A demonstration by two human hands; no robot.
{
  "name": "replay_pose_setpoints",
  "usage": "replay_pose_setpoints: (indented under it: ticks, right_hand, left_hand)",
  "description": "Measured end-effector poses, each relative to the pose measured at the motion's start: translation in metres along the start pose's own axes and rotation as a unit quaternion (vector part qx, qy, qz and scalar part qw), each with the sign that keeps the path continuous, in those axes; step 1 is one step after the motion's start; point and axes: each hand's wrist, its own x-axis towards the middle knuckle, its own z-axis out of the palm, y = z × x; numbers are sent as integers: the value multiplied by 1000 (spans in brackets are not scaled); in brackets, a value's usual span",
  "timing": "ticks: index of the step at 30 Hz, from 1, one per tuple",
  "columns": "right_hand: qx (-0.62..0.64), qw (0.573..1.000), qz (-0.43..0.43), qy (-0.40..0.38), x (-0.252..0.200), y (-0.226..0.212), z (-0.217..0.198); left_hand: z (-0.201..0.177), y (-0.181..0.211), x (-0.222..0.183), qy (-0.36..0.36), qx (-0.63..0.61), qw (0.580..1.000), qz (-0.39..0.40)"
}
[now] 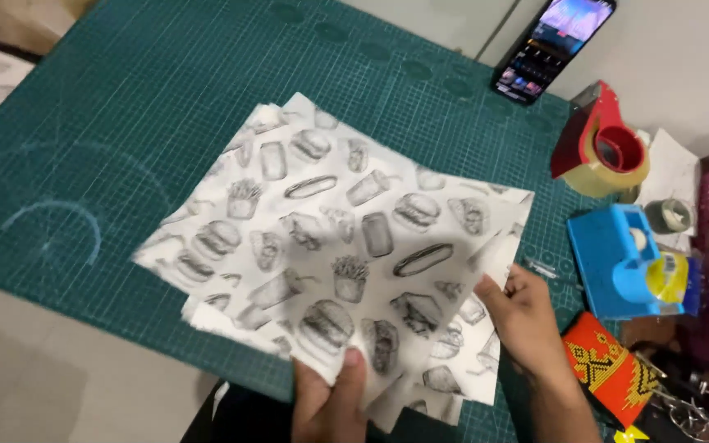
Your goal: A person is folding and organizing printed burger wrapping papers on a workstation with a cutting mat.
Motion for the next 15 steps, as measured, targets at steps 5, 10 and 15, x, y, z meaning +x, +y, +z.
replay_pose_setpoints:
  ticks: [5,10,15]
  right_hand:
    - [27,999,-28,-37,-5,2,-3]
    - [25,996,-23,-80,2,6,-10]
    - [0,996,-21,-86,4,9,-17]
  left_hand:
    - [-43,-45,18,1,-42,998,-50]
    - [-68,13,49,58,159,983,-69]
    - [-120,76,105,-22,308,951,22]
